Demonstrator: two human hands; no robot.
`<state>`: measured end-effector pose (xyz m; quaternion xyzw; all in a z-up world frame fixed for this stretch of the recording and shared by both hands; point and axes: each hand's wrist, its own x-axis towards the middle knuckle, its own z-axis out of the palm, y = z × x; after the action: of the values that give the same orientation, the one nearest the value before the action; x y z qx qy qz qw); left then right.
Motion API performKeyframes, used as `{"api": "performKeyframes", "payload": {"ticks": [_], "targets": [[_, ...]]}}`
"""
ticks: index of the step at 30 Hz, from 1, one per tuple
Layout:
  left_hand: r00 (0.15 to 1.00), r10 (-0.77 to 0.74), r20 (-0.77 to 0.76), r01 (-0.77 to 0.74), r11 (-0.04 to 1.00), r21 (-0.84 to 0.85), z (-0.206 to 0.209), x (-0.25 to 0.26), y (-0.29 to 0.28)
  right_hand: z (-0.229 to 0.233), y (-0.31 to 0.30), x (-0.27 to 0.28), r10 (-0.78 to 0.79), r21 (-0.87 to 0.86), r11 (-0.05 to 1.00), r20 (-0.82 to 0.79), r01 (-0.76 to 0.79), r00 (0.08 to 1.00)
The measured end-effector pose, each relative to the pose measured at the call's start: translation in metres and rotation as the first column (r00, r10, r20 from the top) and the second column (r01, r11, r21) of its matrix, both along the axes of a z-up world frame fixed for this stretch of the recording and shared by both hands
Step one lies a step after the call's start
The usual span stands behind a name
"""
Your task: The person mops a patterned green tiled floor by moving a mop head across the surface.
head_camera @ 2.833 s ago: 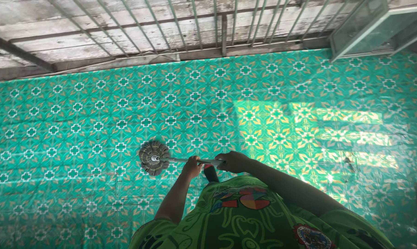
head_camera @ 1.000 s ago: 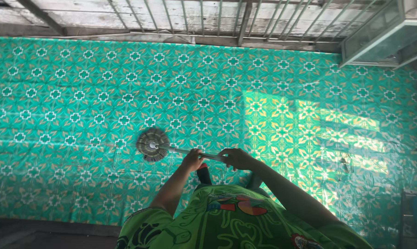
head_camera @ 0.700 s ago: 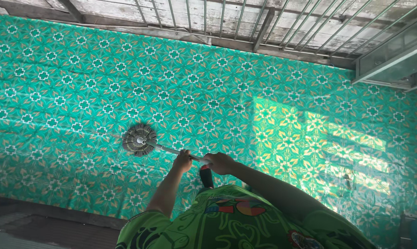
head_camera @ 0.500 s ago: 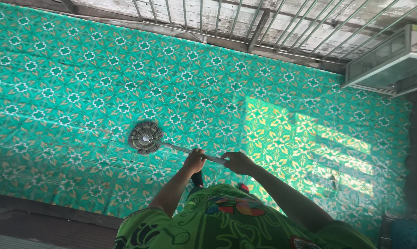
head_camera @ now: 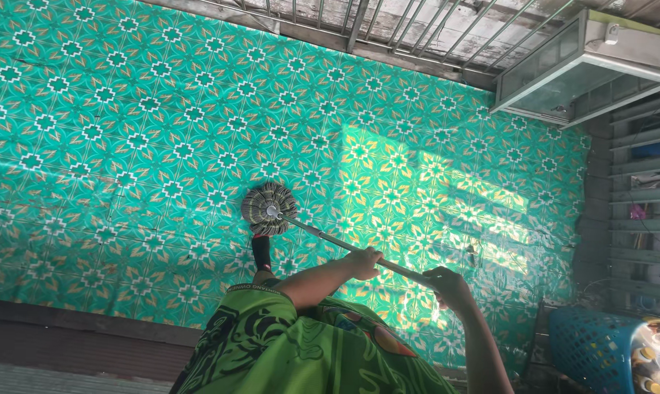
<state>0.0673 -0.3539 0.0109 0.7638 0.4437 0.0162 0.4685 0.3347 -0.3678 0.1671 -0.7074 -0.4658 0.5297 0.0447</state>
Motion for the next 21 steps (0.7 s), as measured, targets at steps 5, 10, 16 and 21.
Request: {"api": "performKeyframes", "payload": {"ticks": [5,10,16,21], "targets": [[0.995,0.042,0.088,-0.050,0.994,0.093,0.001,-0.024,-0.008,-0.003,0.000,-0.015,0.016,0.010,1.000,-0.032,-0.015,0.999],[0.980,0.173,-0.101,-0.170,0.985,0.039,0.003,-0.088,-0.004,0.005,0.031,-0.099,0.134,-0.065,0.989,-0.031,-0.136,0.990],[0.861,0.479,-0.170,-0.467,0.878,0.104,0.004,-0.237,-0.024,-0.022,0.068,-0.259,0.532,-0.176,0.833,-0.007,-0.525,0.847],[0.570,0.821,-0.044,-0.812,0.570,0.121,0.007,-0.386,-0.090,-0.060,0.097,-0.389,0.824,0.313,0.444,0.227,-0.840,0.520]]}}
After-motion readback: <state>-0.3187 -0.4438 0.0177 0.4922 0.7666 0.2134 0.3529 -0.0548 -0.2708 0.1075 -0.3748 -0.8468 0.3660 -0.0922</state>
